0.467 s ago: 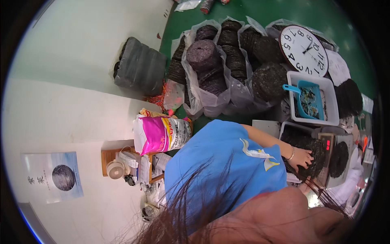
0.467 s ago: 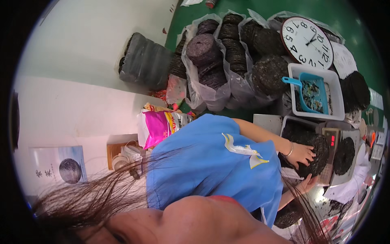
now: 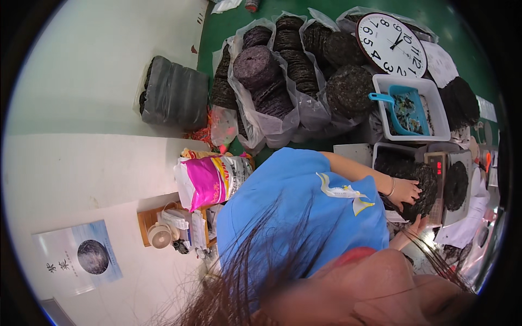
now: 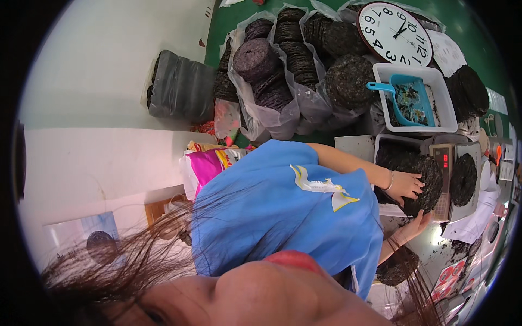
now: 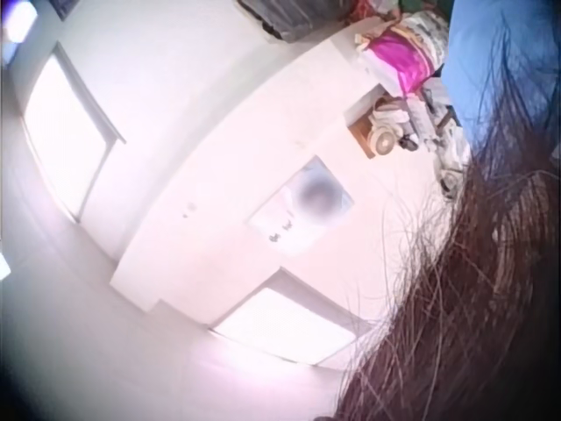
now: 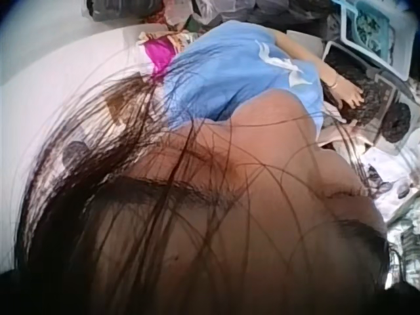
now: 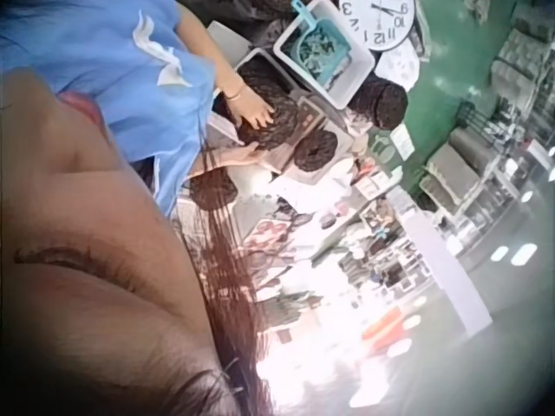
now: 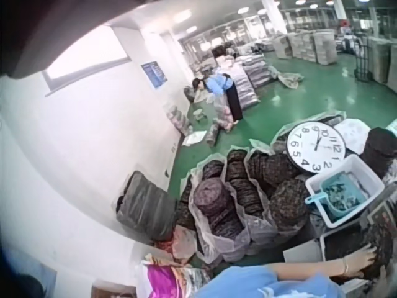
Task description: The person repeatedly picks up dark compressed discs from a pile, places them on a digital scale, and then moves them to a white container. The process is repeated for multiple discs.
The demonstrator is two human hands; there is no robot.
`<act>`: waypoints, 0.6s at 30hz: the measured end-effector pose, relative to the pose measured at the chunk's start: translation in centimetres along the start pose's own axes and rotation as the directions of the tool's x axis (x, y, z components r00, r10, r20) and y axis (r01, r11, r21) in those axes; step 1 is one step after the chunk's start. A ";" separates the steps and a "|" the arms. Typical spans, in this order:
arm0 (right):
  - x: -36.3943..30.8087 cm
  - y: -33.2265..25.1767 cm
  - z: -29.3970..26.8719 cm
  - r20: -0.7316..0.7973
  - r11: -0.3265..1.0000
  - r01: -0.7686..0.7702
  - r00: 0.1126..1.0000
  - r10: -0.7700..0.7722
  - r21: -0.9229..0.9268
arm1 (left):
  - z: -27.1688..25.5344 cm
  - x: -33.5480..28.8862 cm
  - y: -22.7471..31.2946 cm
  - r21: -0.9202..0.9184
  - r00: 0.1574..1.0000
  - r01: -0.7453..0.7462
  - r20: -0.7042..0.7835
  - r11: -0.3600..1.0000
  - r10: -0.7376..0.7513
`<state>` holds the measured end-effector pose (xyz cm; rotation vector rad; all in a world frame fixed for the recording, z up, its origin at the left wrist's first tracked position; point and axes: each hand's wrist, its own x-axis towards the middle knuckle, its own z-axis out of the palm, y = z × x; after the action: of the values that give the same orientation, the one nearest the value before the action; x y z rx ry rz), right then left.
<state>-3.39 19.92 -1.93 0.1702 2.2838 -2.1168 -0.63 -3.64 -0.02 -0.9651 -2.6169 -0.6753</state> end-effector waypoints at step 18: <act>-0.1 0.2 1.2 -0.030 0.968 0.079 0.996 -0.088 -0.236 | -24.1 -36.5 -12.8 -0.121 -0.103 0.992 -0.940 0.036 -0.324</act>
<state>-3.35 18.73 -2.26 0.1134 2.5839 -1.8714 20.07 -44.23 1.76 1.2269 -1.7778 -0.0690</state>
